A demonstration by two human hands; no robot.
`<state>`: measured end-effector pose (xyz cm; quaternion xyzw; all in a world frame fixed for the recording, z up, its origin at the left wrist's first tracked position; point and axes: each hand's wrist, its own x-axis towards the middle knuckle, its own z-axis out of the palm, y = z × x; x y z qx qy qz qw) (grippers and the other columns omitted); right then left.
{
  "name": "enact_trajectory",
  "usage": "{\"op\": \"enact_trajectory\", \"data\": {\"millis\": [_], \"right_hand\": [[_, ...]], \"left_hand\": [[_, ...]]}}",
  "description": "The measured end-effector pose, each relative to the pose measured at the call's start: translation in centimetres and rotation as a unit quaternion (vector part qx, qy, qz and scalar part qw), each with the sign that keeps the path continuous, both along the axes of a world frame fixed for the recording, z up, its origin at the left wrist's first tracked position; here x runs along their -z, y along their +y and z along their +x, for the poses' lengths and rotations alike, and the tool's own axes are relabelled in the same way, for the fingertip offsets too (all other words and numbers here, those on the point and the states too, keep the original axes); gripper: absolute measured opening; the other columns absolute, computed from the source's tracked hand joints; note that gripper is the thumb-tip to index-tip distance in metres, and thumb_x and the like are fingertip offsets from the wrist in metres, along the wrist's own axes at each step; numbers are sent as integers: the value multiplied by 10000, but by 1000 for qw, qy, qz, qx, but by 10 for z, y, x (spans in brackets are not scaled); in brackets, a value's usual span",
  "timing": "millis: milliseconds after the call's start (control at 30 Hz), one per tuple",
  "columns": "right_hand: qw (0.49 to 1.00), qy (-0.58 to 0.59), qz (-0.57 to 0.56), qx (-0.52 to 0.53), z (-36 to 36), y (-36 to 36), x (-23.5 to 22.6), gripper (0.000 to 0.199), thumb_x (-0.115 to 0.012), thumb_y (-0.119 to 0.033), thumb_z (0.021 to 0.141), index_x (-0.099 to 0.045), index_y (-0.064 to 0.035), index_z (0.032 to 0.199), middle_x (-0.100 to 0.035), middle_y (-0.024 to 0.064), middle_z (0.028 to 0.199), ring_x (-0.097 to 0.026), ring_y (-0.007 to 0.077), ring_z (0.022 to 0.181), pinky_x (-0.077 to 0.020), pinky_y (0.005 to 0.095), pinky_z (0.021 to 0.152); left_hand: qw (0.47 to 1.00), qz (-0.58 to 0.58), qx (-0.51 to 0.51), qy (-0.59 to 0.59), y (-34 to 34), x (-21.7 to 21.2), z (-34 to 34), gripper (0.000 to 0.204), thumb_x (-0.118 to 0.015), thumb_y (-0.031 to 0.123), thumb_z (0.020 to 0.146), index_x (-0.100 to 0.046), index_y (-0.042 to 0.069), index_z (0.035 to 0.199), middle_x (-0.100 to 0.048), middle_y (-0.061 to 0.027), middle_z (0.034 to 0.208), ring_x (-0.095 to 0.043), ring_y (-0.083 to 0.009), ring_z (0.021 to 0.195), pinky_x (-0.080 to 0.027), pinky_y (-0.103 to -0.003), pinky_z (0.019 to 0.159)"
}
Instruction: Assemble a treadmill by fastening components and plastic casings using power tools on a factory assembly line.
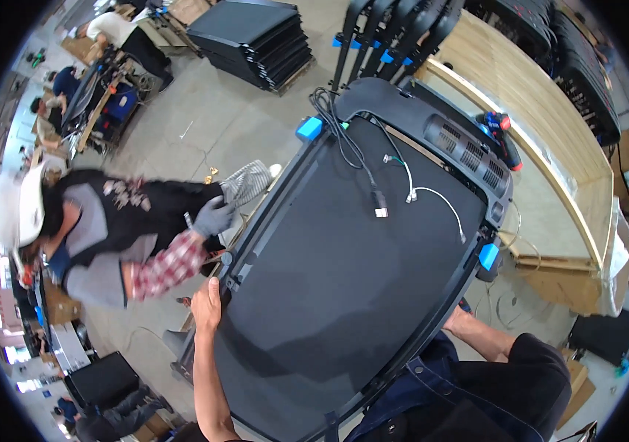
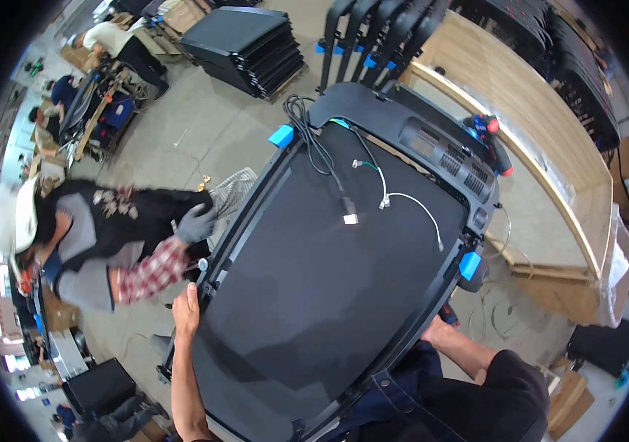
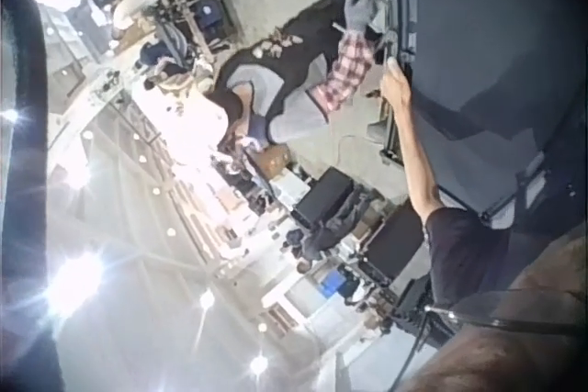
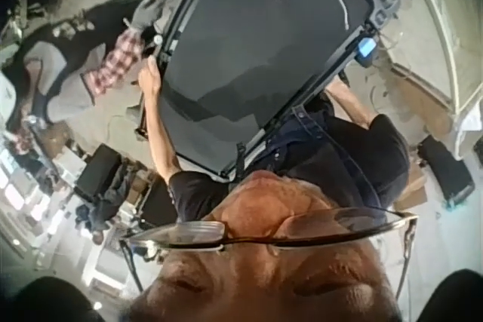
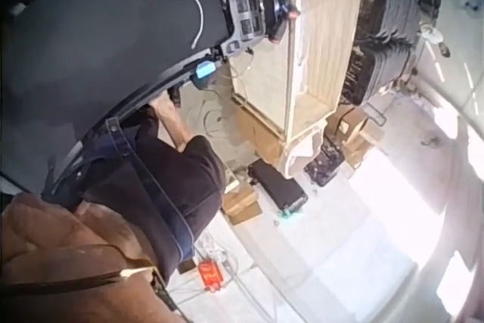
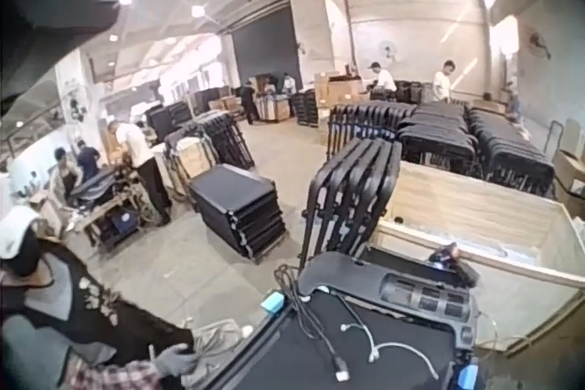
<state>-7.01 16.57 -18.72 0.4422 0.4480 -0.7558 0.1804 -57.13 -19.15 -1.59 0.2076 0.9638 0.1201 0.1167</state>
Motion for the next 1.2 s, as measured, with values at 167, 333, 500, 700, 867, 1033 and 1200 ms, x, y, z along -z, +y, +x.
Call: {"op": "enact_trajectory", "data": {"millis": [167,333,500,700,867,1033,1200], "right_hand": [[963,-58,100,-243,23,19,-20,331,-637,-227,936,-662,33,1139,-734,118,799,-732,251,722,-619,395,729],[855,127,69,-499,4,20,-177,312,-565,-229,1031,-596,-8,1249,-622,43,678,-661,156,592,-562,339,593],[938,250,180,-162,-4,-10,-262,437,-569,-299,1043,-496,-44,1390,-606,41,657,-626,125,592,-518,287,568],[890,172,323,-273,82,-6,-221,484,-611,-258,1005,-463,-129,1448,-640,80,691,-640,181,609,-521,334,557],[791,6,473,-388,148,58,-65,734,-714,-317,905,-350,-86,1500,-710,192,921,-700,362,850,-550,434,784],[878,-37,412,-241,149,78,52,1022,-806,-390,785,-202,-22,1522,-600,303,1305,-621,413,1191,-495,451,1005],[854,-134,441,-242,111,93,111,1238,-828,-458,750,-10,-47,1584,-581,254,1380,-594,402,1246,-469,426,1056]], "left_hand": [[972,116,-25,205,6,-26,102,358,-629,236,981,-598,27,1271,-571,-213,1232,-520,-413,1177,-407,-499,1024],[983,93,-79,135,-26,-2,263,473,-651,324,967,-573,83,1367,-503,-194,1450,-461,-386,1335,-339,-499,1138],[981,68,-95,152,-55,-8,348,505,-616,320,986,-534,107,1436,-444,-197,1525,-384,-386,1427,-270,-504,1185],[978,75,-153,123,-89,-7,424,523,-627,349,980,-539,105,1434,-431,-190,1545,-364,-374,1449,-259,-498,1196],[951,159,-232,128,-71,-18,498,429,-663,255,961,-596,54,1334,-572,-198,1360,-518,-388,1274,-403,-470,1083],[939,275,-196,67,32,-13,585,159,-687,136,920,-698,61,1059,-665,-143,952,-641,-353,901,-511,-455,817],[917,322,-159,-174,164,117,583,174,-652,224,945,-699,65,1000,-702,-150,974,-685,-355,963,-538,-446,803]]}}
